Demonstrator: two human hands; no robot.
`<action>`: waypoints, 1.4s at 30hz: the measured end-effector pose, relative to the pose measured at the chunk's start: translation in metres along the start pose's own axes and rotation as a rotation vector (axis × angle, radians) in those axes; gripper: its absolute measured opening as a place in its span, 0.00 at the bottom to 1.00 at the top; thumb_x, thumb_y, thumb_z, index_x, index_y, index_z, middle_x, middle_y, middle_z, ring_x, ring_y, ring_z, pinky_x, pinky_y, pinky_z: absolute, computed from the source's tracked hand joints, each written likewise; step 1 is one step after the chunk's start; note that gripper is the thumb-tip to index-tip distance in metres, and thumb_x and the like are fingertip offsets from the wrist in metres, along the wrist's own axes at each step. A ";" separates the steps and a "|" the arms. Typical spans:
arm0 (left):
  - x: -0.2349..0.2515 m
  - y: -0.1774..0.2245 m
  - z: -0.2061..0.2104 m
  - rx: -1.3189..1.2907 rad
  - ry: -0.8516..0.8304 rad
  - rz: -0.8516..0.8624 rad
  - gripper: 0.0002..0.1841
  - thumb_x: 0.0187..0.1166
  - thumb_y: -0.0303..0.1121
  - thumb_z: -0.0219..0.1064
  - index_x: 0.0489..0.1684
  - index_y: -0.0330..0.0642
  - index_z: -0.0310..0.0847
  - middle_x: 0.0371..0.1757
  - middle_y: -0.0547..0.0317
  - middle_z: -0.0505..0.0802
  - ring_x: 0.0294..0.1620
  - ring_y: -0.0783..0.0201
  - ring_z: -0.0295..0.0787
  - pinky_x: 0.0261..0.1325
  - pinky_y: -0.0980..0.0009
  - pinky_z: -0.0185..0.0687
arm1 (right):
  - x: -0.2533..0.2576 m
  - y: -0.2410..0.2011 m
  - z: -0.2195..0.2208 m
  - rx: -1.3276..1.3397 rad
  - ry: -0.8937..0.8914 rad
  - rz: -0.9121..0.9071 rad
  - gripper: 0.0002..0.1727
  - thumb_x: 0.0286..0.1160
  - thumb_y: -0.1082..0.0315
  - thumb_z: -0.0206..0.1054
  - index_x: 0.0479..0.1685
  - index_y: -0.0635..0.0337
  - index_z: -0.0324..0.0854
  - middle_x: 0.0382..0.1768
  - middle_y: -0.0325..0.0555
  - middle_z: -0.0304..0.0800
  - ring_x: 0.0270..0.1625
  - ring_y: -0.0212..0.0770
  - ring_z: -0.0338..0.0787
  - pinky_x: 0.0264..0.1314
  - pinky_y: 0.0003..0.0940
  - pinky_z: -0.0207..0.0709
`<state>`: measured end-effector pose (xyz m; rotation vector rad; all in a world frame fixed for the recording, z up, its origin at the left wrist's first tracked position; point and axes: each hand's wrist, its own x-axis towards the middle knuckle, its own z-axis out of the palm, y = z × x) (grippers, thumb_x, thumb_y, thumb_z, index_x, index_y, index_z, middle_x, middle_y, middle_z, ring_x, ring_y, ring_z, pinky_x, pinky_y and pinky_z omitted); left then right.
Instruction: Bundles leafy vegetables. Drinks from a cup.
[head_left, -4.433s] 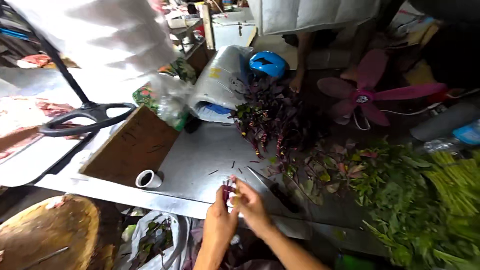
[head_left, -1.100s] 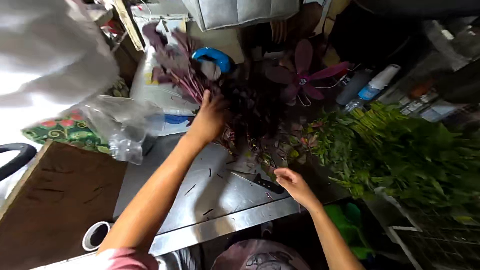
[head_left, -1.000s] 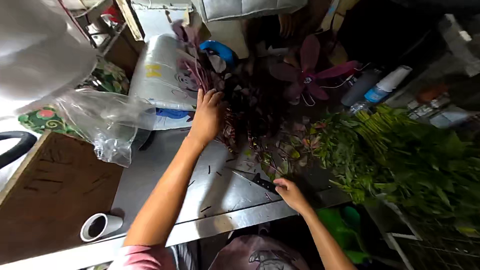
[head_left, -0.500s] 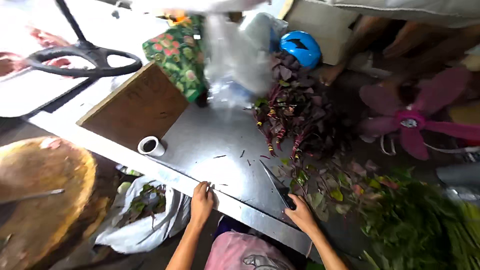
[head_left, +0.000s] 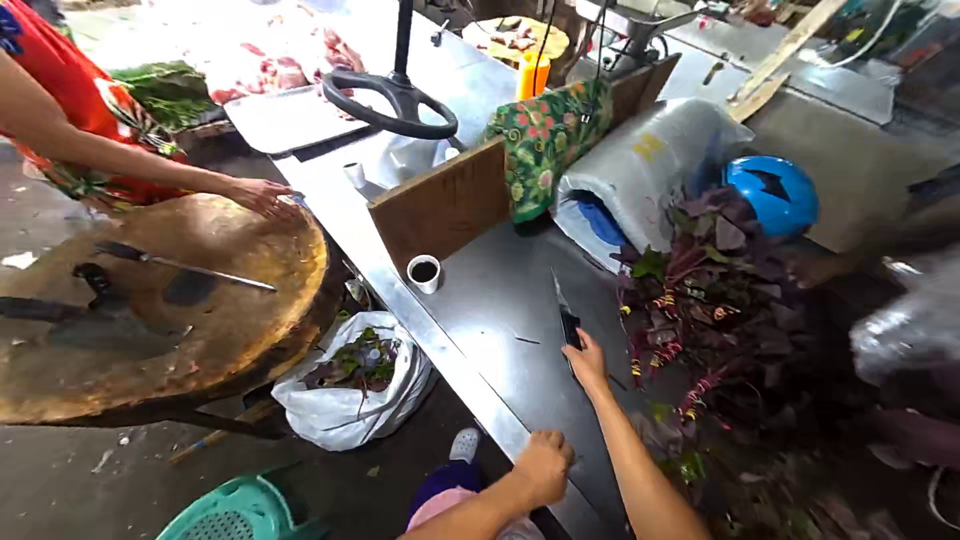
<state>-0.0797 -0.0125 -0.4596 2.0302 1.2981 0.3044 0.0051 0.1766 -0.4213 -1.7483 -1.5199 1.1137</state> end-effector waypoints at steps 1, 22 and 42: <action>-0.006 -0.009 -0.001 -0.002 0.018 0.076 0.13 0.80 0.35 0.64 0.55 0.39 0.88 0.61 0.41 0.89 0.67 0.41 0.85 0.72 0.45 0.77 | 0.019 -0.003 0.014 -0.070 0.013 -0.020 0.34 0.68 0.71 0.73 0.79 0.68 0.74 0.72 0.69 0.78 0.75 0.59 0.79 0.79 0.52 0.73; 0.074 -0.006 -0.013 0.224 -0.113 0.104 0.30 0.81 0.44 0.62 0.80 0.37 0.75 0.90 0.35 0.65 0.93 0.31 0.49 0.90 0.33 0.43 | -0.173 0.118 -0.055 -0.290 0.216 -0.197 0.17 0.80 0.72 0.59 0.58 0.63 0.92 0.69 0.54 0.88 0.80 0.51 0.80 0.88 0.47 0.67; 0.078 0.103 0.063 -0.174 0.000 -0.052 0.18 0.75 0.25 0.64 0.63 0.32 0.86 0.82 0.38 0.78 0.89 0.41 0.64 0.91 0.49 0.57 | -0.143 0.252 -0.293 -0.680 0.389 0.501 0.29 0.85 0.60 0.53 0.87 0.47 0.70 0.91 0.62 0.55 0.90 0.69 0.56 0.88 0.69 0.50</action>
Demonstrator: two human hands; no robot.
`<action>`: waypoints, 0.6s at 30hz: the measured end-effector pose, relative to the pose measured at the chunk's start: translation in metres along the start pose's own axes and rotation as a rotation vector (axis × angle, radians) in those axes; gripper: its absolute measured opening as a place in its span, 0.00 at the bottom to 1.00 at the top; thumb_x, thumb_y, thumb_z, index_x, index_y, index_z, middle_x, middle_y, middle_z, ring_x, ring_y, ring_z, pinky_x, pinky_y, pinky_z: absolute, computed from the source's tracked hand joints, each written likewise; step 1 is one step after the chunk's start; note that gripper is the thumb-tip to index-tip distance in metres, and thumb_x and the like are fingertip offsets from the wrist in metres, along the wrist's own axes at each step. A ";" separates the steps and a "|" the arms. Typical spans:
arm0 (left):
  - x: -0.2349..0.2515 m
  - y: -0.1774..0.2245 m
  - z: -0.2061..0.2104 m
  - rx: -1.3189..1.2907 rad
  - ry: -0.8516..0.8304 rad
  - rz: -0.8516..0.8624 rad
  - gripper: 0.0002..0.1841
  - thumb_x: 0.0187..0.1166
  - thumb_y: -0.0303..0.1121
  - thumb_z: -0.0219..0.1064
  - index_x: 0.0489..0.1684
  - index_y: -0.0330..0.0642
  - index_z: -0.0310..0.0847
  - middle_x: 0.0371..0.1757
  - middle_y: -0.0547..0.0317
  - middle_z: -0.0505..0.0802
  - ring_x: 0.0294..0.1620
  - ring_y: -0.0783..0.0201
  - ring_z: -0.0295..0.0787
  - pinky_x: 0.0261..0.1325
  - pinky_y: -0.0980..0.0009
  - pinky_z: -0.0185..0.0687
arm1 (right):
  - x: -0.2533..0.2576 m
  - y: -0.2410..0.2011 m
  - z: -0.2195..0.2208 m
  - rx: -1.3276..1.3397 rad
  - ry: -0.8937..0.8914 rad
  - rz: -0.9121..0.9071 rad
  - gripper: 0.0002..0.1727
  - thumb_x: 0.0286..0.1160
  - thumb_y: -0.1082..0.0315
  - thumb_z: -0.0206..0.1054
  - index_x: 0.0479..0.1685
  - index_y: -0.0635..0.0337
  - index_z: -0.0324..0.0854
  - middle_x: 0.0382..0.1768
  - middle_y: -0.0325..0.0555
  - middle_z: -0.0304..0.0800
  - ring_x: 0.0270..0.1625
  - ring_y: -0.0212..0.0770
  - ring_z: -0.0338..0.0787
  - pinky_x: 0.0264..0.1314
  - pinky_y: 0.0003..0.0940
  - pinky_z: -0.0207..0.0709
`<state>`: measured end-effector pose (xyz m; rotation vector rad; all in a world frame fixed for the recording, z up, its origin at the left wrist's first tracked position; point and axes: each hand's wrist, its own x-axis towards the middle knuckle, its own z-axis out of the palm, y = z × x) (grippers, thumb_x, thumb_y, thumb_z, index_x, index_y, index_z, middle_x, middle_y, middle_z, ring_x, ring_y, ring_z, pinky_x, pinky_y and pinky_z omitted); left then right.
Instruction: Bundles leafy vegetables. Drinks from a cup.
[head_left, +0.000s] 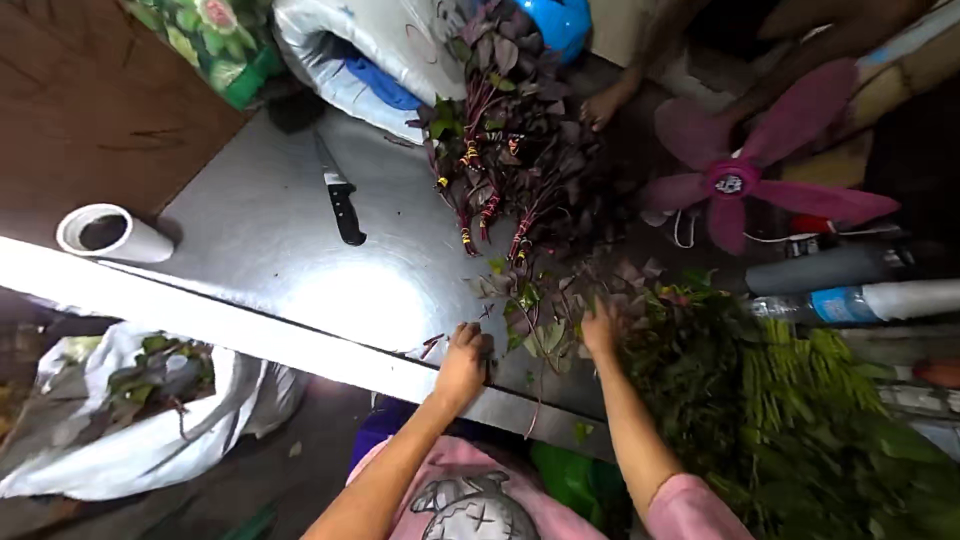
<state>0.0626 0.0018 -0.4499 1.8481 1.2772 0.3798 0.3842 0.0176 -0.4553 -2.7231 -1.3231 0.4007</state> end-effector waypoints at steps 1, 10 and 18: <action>-0.002 0.010 -0.002 -0.063 0.078 -0.026 0.17 0.75 0.24 0.62 0.60 0.31 0.87 0.79 0.38 0.80 0.85 0.43 0.71 0.87 0.51 0.64 | -0.018 -0.005 0.007 -0.013 -0.005 -0.066 0.29 0.85 0.60 0.53 0.86 0.46 0.72 0.91 0.60 0.57 0.91 0.69 0.55 0.89 0.70 0.46; 0.189 0.083 -0.022 0.040 0.169 -0.136 0.32 0.79 0.40 0.69 0.80 0.32 0.69 0.72 0.31 0.83 0.77 0.34 0.77 0.75 0.38 0.73 | -0.104 -0.025 0.000 0.198 -0.170 -0.345 0.25 0.67 0.74 0.65 0.65 0.47 0.90 0.89 0.58 0.60 0.91 0.60 0.59 0.91 0.58 0.57; 0.234 0.106 -0.016 0.189 0.099 -0.164 0.46 0.69 0.23 0.74 0.91 0.39 0.51 0.70 0.26 0.80 0.49 0.30 0.90 0.46 0.36 0.87 | -0.088 0.014 -0.040 0.472 0.039 -0.245 0.19 0.73 0.77 0.59 0.61 0.62 0.89 0.85 0.63 0.66 0.85 0.57 0.70 0.83 0.51 0.71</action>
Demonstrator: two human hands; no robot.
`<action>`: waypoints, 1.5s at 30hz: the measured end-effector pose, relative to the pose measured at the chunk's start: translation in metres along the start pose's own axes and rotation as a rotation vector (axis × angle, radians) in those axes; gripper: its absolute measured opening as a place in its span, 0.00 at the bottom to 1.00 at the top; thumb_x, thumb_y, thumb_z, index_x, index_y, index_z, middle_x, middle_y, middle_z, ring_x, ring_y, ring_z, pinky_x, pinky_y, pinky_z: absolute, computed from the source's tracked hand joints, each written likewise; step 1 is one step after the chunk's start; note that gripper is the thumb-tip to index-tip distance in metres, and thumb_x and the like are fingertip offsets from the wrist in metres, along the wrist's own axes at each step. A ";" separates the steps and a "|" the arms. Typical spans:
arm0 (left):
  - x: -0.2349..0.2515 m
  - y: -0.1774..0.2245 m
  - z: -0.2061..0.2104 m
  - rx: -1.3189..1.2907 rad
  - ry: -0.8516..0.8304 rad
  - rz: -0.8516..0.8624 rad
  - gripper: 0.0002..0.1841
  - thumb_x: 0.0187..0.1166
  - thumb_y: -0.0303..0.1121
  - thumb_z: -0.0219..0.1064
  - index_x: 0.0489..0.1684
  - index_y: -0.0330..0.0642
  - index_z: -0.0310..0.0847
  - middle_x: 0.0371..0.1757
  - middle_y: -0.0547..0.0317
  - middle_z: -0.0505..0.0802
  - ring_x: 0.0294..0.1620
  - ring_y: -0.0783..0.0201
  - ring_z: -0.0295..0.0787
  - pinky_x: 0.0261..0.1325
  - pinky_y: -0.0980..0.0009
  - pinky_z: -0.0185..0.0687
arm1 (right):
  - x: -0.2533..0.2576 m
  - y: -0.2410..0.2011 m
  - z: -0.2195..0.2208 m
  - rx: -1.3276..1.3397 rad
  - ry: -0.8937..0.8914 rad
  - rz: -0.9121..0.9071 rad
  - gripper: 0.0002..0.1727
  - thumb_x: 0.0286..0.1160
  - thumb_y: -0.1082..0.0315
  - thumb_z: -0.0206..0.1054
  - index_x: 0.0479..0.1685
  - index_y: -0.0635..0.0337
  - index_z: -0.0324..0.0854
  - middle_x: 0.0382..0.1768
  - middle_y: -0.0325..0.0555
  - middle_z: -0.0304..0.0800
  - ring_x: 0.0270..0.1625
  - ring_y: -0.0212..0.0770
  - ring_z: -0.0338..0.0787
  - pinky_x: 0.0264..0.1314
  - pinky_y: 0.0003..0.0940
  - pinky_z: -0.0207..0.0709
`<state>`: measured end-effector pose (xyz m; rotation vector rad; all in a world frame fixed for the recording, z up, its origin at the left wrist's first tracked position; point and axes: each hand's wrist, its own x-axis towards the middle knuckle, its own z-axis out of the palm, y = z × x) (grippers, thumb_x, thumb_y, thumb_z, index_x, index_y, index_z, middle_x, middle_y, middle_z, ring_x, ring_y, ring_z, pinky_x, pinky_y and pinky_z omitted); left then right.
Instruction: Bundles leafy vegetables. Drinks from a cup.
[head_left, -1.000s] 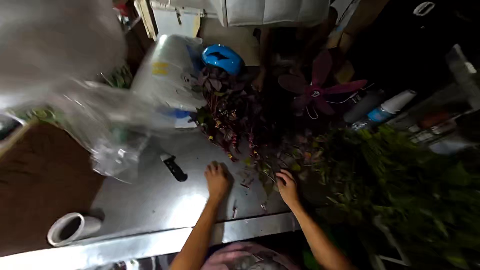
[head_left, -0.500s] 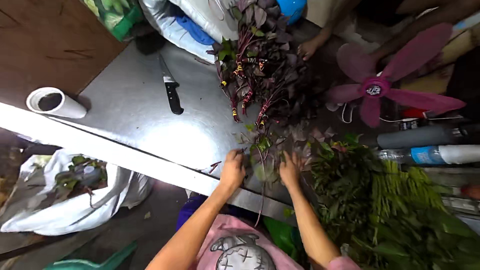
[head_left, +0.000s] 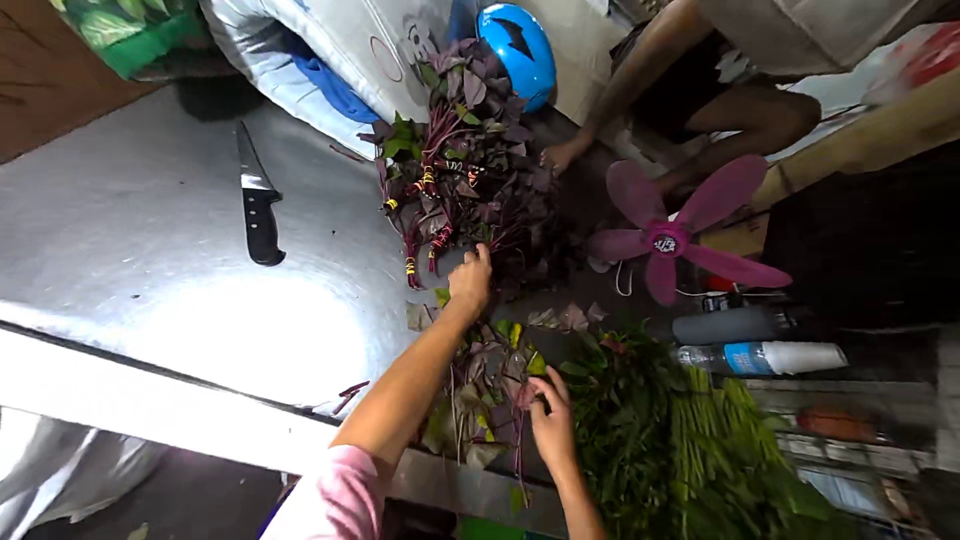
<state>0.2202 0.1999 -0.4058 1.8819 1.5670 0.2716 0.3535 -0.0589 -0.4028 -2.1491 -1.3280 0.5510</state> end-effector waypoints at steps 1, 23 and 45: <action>-0.003 0.006 -0.015 -0.047 0.025 0.031 0.40 0.70 0.22 0.72 0.87 0.37 0.57 0.69 0.26 0.81 0.48 0.29 0.90 0.46 0.36 0.87 | 0.012 0.002 -0.007 0.009 0.012 0.009 0.19 0.74 0.77 0.58 0.61 0.64 0.88 0.84 0.64 0.67 0.86 0.59 0.69 0.84 0.53 0.68; 0.033 -0.003 -0.092 -0.569 -0.235 -0.087 0.23 0.78 0.36 0.67 0.69 0.34 0.74 0.43 0.37 0.92 0.30 0.48 0.93 0.33 0.50 0.91 | 0.082 -0.094 0.080 0.470 -0.414 0.052 0.24 0.91 0.70 0.45 0.77 0.76 0.72 0.73 0.60 0.83 0.75 0.44 0.84 0.82 0.38 0.73; 0.045 -0.032 -0.064 -0.382 0.004 0.049 0.29 0.70 0.27 0.67 0.76 0.37 0.72 0.62 0.32 0.89 0.65 0.33 0.86 0.62 0.29 0.78 | 0.194 0.034 -0.046 -0.216 -0.012 0.076 0.20 0.87 0.73 0.47 0.62 0.76 0.81 0.82 0.68 0.69 0.87 0.58 0.67 0.90 0.49 0.59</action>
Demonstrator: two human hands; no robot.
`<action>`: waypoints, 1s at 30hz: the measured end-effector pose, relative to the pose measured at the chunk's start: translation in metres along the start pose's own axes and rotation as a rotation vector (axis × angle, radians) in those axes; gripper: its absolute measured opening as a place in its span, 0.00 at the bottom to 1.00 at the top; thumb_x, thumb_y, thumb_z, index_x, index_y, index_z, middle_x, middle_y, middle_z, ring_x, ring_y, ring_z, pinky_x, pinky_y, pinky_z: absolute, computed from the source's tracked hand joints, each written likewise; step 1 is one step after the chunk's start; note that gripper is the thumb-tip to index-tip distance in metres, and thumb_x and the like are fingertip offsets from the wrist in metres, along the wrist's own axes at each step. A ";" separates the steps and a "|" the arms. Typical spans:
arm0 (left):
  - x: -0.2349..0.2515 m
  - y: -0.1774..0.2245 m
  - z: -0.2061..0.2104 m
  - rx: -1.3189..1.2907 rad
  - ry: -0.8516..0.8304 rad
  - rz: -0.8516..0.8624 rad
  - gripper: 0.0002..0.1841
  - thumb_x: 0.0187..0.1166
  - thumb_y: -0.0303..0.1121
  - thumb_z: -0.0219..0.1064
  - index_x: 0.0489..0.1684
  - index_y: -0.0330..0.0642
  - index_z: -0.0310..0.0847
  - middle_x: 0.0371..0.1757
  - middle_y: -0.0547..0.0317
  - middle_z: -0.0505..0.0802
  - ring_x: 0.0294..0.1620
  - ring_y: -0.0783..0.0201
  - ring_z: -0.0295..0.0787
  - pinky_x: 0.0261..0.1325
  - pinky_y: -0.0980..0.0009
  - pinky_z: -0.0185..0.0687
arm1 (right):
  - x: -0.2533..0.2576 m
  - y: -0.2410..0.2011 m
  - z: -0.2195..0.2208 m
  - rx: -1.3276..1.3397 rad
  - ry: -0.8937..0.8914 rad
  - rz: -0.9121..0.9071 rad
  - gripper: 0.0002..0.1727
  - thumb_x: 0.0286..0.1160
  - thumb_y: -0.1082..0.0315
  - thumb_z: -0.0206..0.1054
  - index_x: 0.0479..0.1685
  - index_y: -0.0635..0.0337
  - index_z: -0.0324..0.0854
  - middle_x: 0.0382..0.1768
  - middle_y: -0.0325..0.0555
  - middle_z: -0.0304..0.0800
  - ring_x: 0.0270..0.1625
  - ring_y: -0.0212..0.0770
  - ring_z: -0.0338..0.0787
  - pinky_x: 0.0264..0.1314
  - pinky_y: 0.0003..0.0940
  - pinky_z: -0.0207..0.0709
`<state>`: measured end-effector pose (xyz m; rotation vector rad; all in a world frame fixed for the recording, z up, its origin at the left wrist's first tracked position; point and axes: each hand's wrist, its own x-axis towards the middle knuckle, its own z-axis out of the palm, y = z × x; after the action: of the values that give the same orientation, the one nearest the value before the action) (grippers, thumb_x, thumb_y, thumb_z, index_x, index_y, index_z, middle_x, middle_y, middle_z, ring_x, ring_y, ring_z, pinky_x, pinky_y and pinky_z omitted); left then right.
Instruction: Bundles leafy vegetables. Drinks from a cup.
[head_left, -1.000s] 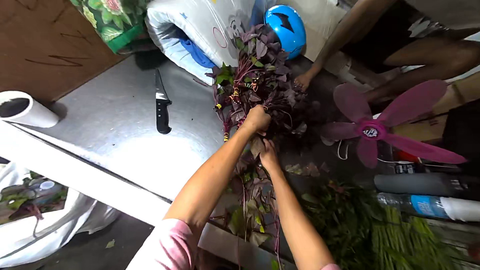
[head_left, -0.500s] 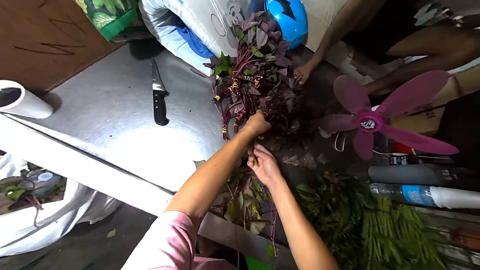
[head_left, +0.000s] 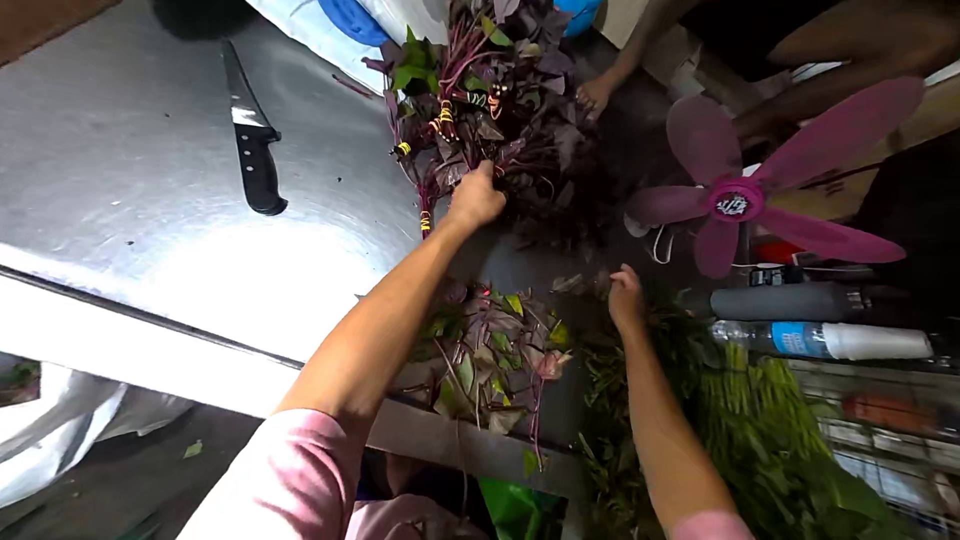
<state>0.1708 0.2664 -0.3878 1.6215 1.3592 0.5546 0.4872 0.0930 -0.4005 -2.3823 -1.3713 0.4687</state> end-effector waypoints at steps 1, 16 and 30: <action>0.002 -0.007 0.001 0.014 -0.004 0.013 0.30 0.70 0.27 0.67 0.77 0.37 0.72 0.62 0.31 0.88 0.66 0.33 0.85 0.63 0.29 0.77 | 0.009 0.008 0.008 -0.033 -0.026 0.062 0.20 0.88 0.73 0.47 0.65 0.74 0.80 0.82 0.68 0.69 0.87 0.58 0.68 0.89 0.50 0.60; -0.278 -0.187 0.003 0.299 0.257 0.123 0.42 0.80 0.67 0.51 0.78 0.38 0.77 0.82 0.29 0.75 0.86 0.28 0.62 0.86 0.33 0.51 | 0.018 0.049 0.007 -0.180 -0.015 0.051 0.31 0.83 0.67 0.59 0.87 0.62 0.65 0.89 0.70 0.55 0.89 0.68 0.59 0.87 0.66 0.59; -0.274 -0.195 0.014 0.412 0.344 0.195 0.35 0.82 0.63 0.52 0.61 0.37 0.87 0.68 0.42 0.89 0.79 0.37 0.75 0.82 0.41 0.62 | -0.047 0.098 -0.045 -0.359 -0.051 0.303 0.35 0.67 0.73 0.71 0.81 0.58 0.73 0.76 0.70 0.75 0.79 0.69 0.75 0.78 0.68 0.70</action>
<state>0.0016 -0.0012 -0.5035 2.0783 1.6567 0.7300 0.5592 0.0002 -0.3997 -2.9118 -1.2001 0.3893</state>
